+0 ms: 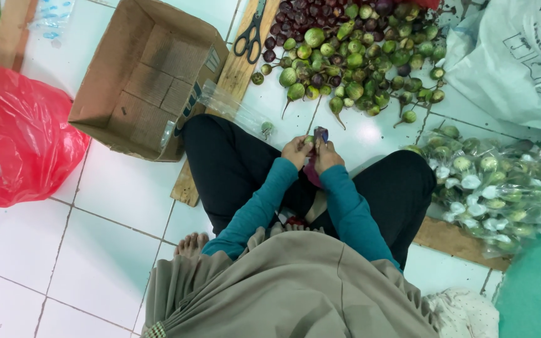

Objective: Wrapping individual green fruits in small pieces of pink paper and sorting them on the floor.

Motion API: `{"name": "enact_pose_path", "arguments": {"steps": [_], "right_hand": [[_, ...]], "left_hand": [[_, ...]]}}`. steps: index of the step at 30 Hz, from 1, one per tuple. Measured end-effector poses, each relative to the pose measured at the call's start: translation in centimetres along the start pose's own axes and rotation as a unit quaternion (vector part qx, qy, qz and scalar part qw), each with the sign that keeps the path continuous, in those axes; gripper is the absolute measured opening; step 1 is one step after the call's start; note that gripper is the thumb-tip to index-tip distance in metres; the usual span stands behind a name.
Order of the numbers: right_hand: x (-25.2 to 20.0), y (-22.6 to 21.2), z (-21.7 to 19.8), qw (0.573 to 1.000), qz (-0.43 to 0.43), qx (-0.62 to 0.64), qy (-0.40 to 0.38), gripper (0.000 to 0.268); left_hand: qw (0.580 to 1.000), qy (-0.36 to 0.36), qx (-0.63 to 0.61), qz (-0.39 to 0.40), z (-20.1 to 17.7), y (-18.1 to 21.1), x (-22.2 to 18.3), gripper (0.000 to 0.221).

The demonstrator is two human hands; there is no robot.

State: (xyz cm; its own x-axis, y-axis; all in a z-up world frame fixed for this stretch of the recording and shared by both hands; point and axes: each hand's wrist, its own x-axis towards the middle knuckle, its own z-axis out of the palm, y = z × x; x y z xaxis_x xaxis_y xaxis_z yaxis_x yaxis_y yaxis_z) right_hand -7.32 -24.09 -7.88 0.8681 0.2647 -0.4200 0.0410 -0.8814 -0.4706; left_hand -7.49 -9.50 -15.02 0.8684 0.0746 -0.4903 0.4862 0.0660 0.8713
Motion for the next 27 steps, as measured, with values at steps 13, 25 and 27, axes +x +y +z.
{"name": "enact_pose_path", "arguments": {"steps": [13,25,27], "right_hand": [[0.8,-0.2,0.8,0.999,0.011,-0.026,-0.032,0.061],[0.9,-0.3,1.9,0.999,0.027,-0.017,-0.035,0.07],[0.2,-1.4,-0.2,0.998,0.047,0.03,-0.033,0.069]], "left_hand": [[0.959,0.023,-0.279,-0.035,0.8,5.4,-3.0,0.04],[0.941,-0.032,-0.335,-0.028,0.0,5.2,-3.0,0.048],[0.946,-0.03,-0.321,-0.028,0.2,7.4,-4.5,0.052]]}}
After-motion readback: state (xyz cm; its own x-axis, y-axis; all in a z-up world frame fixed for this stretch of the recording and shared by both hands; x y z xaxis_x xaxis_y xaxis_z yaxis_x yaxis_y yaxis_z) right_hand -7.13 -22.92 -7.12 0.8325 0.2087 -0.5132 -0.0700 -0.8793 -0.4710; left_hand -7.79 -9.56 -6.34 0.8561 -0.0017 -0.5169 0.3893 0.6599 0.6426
